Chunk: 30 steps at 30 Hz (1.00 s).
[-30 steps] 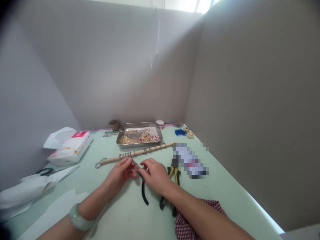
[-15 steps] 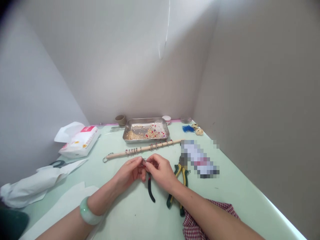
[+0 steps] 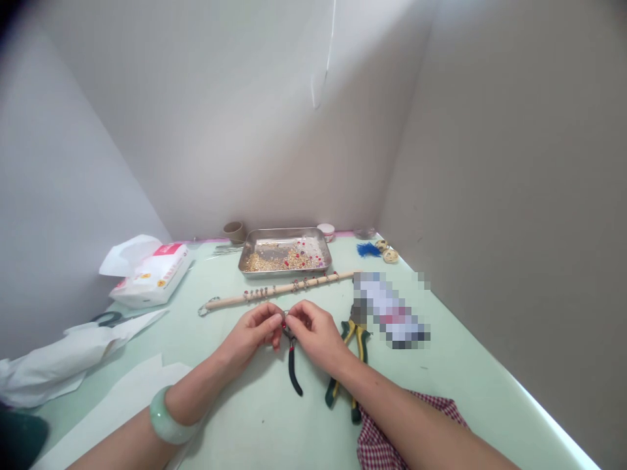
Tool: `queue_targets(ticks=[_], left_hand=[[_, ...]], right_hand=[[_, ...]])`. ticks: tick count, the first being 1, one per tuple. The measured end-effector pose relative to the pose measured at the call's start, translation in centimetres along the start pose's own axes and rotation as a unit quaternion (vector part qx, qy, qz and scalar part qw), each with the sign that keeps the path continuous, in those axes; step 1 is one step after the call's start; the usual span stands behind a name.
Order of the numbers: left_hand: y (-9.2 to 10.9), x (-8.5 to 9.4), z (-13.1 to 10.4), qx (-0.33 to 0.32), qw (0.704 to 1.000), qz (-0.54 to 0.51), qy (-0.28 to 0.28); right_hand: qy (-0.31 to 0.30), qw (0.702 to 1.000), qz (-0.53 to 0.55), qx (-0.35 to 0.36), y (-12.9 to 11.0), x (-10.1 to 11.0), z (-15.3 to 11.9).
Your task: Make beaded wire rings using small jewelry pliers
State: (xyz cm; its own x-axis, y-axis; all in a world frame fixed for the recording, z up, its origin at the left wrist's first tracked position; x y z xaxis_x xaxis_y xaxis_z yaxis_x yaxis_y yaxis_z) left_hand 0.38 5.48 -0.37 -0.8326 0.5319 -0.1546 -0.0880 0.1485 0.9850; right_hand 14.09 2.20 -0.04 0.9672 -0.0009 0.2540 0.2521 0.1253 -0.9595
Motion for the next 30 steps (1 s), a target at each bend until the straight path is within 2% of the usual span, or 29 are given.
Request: queue_targets(ticks=[5, 10, 12, 17, 22, 25, 27, 29, 30], left_hand=[[-0.2, 0.2, 0.0, -0.008, 1.000, 0.018, 0.015], [0.6, 0.2, 0.0, -0.078, 0.990, 0.113, 0.039], [0.8, 0.2, 0.0, -0.085, 0.987, 0.129, 0.039], [0.4, -0.1, 0.1, -0.067, 0.995, 0.071, -0.003], [0.3, -0.1, 0.1, -0.069, 0.996, 0.059, 0.012], [0.5, 0.0, 0.0, -0.066, 0.997, 0.036, 0.024], [0.6, 0.1, -0.1, -0.054, 0.998, 0.010, 0.034], [0.6, 0.3, -0.2, -0.045, 0.998, -0.019, 0.041], [0.7, 0.4, -0.2, -0.041, 0.998, -0.034, 0.044]], right_hand=[[-0.028, 0.999, 0.017, -0.003, 0.1, -0.3, -0.1], [-0.026, 0.999, 0.028, 0.002, 0.0, -0.2, -0.1], [-0.035, 0.998, 0.049, -0.010, -0.1, -0.2, -0.1], [-0.037, 0.995, 0.090, -0.034, -0.2, -0.1, 0.1], [-0.037, 0.997, 0.069, -0.028, 0.0, -0.3, 0.1], [-0.006, 1.000, -0.016, 0.003, -0.7, 0.6, 0.2], [0.045, 0.986, -0.153, 0.041, -2.0, 2.2, 0.0], [0.072, 0.937, -0.335, 0.062, -3.5, 3.8, -0.5], [0.072, 0.900, -0.427, 0.040, -4.0, 4.7, -0.9]])
Point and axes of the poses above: each hand's wrist, its own z-axis towards the middle knuckle, its own x-axis out of the back of the hand, y = z × x, the point moved 4 cm from there along z, towards the middle knuckle, and after that the axes turned 1 degree about -x, right-handed, at the moved point
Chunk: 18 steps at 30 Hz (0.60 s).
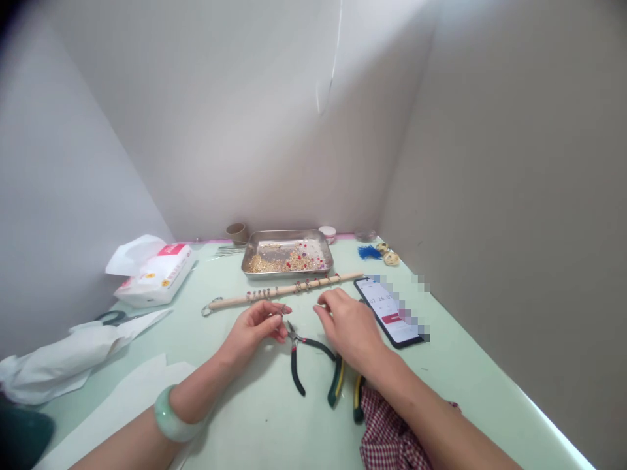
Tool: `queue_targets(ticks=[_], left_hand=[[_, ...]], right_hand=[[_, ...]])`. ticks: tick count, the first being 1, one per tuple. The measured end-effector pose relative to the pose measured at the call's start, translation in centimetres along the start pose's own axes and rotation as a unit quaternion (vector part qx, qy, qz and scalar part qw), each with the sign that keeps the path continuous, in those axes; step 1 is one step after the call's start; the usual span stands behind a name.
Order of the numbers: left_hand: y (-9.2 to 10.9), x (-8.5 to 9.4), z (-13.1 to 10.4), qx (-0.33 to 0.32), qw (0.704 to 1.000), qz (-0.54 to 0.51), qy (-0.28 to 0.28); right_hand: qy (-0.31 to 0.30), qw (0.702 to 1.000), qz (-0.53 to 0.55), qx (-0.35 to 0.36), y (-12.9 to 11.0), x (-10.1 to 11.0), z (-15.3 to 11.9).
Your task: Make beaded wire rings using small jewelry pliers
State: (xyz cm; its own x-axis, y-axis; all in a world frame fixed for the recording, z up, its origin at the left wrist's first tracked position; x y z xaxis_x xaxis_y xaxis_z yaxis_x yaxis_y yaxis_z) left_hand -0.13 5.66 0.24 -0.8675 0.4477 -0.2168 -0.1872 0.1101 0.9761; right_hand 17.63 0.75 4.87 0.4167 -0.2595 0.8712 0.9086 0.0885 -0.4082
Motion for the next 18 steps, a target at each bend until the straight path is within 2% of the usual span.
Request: queue_targets(ticks=[1, 3, 5, 7, 12, 18], left_hand=[[0.0, 0.1, 0.0, 0.004, 1.000, -0.015, 0.002], [0.1, 0.2, 0.0, 0.013, 0.999, -0.044, 0.005], [0.0, 0.2, 0.0, 0.023, 0.998, -0.064, 0.006], [-0.1, 0.2, 0.0, 0.031, 0.997, -0.073, 0.006], [-0.4, 0.2, -0.1, 0.027, 0.997, -0.069, 0.001], [-0.6, 0.4, -0.1, 0.031, 0.997, -0.064, 0.001]], right_hand=[[-0.026, 0.995, -0.094, -0.030, 0.5, 0.7, -0.4], [-0.096, 0.967, -0.218, -0.093, 1.7, 1.5, -1.8], [-0.144, 0.947, -0.256, -0.130, 2.6, 1.4, -3.4], [-0.162, 0.949, -0.232, -0.138, 2.9, 0.6, -4.7], [-0.121, 0.967, -0.173, -0.146, 2.4, -1.1, -5.6], [-0.116, 0.974, -0.127, -0.150, 2.2, -0.9, -5.6]])
Point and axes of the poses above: each hand's wrist, its own z-axis towards the middle knuckle, its own x-axis out of the back of the hand, y = z × x, the point moved 4 cm from there along z, towards the middle knuckle, and after that the axes turned 1 degree about -x, right-handed, at the moved point
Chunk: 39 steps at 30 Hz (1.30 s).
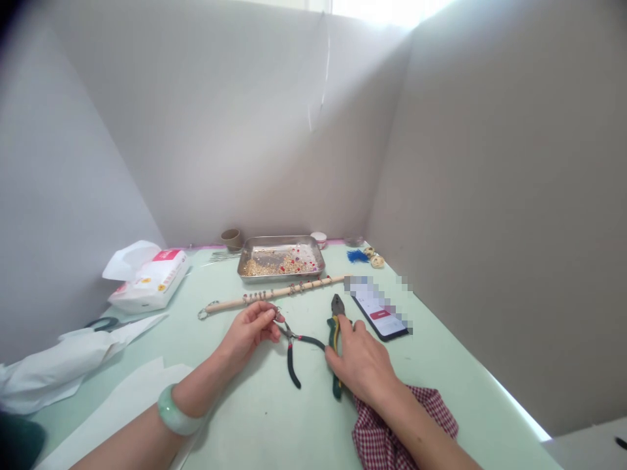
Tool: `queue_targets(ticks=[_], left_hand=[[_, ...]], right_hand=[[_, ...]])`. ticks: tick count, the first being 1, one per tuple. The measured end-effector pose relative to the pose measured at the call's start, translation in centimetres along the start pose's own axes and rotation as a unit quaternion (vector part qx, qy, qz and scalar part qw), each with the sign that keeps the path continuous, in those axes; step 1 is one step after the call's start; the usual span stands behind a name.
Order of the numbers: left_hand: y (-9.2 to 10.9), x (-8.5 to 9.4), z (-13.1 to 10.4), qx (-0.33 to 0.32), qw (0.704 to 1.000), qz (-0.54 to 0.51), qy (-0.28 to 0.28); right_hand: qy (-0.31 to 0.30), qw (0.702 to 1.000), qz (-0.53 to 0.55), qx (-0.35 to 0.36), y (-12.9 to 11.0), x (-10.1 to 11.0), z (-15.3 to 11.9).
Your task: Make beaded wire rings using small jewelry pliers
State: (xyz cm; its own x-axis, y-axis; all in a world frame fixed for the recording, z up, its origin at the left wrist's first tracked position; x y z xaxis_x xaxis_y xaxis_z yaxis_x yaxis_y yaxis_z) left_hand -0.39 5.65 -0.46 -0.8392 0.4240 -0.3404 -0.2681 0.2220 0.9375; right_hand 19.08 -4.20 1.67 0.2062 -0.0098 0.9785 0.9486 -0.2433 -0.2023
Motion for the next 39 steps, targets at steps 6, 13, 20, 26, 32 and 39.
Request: queue_targets(ticks=[6, 13, 20, 26, 32, 39], left_hand=[[0.3, 0.3, -0.1, -0.006, 0.999, 0.016, 0.027], [0.3, 0.2, 0.0, -0.004, 0.999, 0.019, 0.035], [0.3, -0.1, -0.1, 0.003, 1.000, -0.004, 0.020], [0.2, 0.1, 0.0, -0.007, 0.999, -0.022, 0.030], [0.0, 0.3, 0.2, 0.001, 0.999, -0.013, 0.042], [-0.2, 0.1, 0.3, 0.006, 0.999, -0.026, 0.021]], right_hand=[[-0.015, 1.000, -0.003, 0.024, 0.6, 0.5, 0.9], [0.002, 0.999, -0.029, 0.044, 1.0, 0.8, 1.5], [0.076, 0.992, 0.054, 0.086, -0.1, 3.7, 2.4], [0.042, 0.986, 0.052, 0.150, -3.5, 4.5, 4.8], [0.032, 0.991, 0.011, 0.132, -3.4, 3.7, 7.6], [-0.005, 0.945, 0.162, 0.283, -6.4, 2.1, 6.6]])
Point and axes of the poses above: each hand's wrist, its own z-axis towards the middle knuckle, its own x-axis out of the back of the hand, y = z × x, the point moved 4 cm from there along z, towards the middle knuckle, and after that the axes turned 1 degree about -x, right-handed, at the moved point
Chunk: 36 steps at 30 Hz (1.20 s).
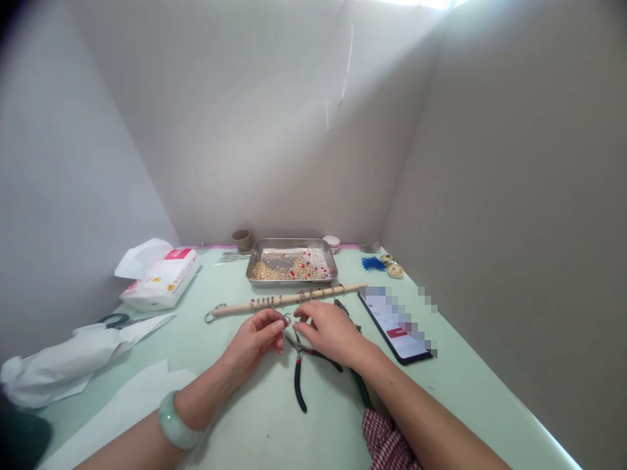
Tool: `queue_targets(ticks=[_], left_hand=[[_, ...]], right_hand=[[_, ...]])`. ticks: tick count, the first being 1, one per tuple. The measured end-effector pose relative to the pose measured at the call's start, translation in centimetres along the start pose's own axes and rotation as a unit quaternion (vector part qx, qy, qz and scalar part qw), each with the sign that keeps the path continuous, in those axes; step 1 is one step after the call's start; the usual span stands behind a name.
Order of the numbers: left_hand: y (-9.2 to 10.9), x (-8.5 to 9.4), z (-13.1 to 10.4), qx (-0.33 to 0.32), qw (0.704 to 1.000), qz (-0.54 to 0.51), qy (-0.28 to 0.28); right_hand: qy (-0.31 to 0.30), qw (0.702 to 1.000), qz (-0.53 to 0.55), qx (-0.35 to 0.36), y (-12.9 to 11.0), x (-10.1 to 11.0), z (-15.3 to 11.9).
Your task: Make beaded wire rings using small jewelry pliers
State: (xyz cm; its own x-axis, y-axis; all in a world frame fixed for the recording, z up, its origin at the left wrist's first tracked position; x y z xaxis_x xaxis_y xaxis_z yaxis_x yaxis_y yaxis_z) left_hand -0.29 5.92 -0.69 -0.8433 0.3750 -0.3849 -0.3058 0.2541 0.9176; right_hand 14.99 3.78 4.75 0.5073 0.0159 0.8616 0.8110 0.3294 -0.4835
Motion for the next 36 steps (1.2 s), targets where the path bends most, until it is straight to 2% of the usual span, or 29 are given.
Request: queue_targets(ticks=[3, 6, 11, 16, 19, 21, 24, 25, 26, 28, 31, 34, 36], left_hand=[[0.1, 0.1, 0.1, -0.002, 1.000, -0.007, 0.012], [0.2, 0.3, 0.2, -0.002, 1.000, -0.016, 0.027], [0.3, 0.4, 0.4, 0.003, 0.999, -0.037, 0.026], [0.4, 0.7, 0.4, -0.001, 0.998, -0.058, 0.026], [0.5, 1.0, 0.6, -0.007, 0.998, -0.063, 0.030], [0.4, 1.2, 0.7, -0.009, 0.997, -0.063, 0.035], [0.3, 1.3, 0.8, -0.008, 0.997, -0.061, 0.043], [0.2, 1.3, 0.8, -0.008, 0.997, -0.062, 0.043], [0.2, 1.3, 0.8, -0.007, 0.997, -0.064, 0.042], [0.1, 1.2, 0.7, -0.006, 0.997, -0.068, 0.035], [0.0, 1.2, 0.6, -0.003, 0.998, -0.063, 0.021], [0.0, 1.2, 0.6, -0.002, 0.998, -0.053, 0.016], [0.0, 1.2, 0.7, -0.004, 0.998, -0.054, 0.019]], right_hand=[[-0.026, 0.999, -0.020, -0.037, -0.2, -0.6, -0.3], [-0.088, 0.985, -0.113, -0.092, -0.5, -1.2, -1.4], [-0.131, 0.973, -0.155, -0.109, -2.2, -2.6, -3.4], [-0.110, 0.981, -0.129, -0.090, -2.4, -3.5, -3.5], [-0.077, 0.989, -0.029, -0.125, -0.9, -3.0, -2.7], [-0.059, 0.978, 0.109, -0.166, 0.5, -2.6, -1.9], [-0.066, 0.906, 0.354, -0.222, 1.9, -2.4, -1.2], [-0.074, 0.886, 0.401, -0.222, 1.9, -2.4, -1.1], [-0.073, 0.881, 0.414, -0.216, 1.8, -2.4, -1.1], [-0.048, 0.915, 0.349, -0.196, 1.4, -2.3, -1.2], [-0.009, 0.976, 0.163, -0.146, 0.4, -2.9, -1.7], [-0.036, 0.993, 0.024, -0.113, 0.1, -4.2, -2.0], [-0.043, 0.992, -0.019, -0.114, 0.5, -4.6, -2.0]])
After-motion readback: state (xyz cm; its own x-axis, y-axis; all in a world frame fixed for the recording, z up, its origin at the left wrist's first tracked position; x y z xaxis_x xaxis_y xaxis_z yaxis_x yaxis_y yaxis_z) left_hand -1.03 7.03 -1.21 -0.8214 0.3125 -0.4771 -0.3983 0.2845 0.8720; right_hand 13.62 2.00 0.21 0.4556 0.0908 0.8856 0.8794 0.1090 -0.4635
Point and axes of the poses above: each hand's wrist, its own z-axis towards the middle knuckle, its own x-axis out of the back of the hand, y = z × x, the point moved 4 cm from there along z, towards the middle knuckle, and after that the axes turned 1 degree about -x, right-handed, at the moved point
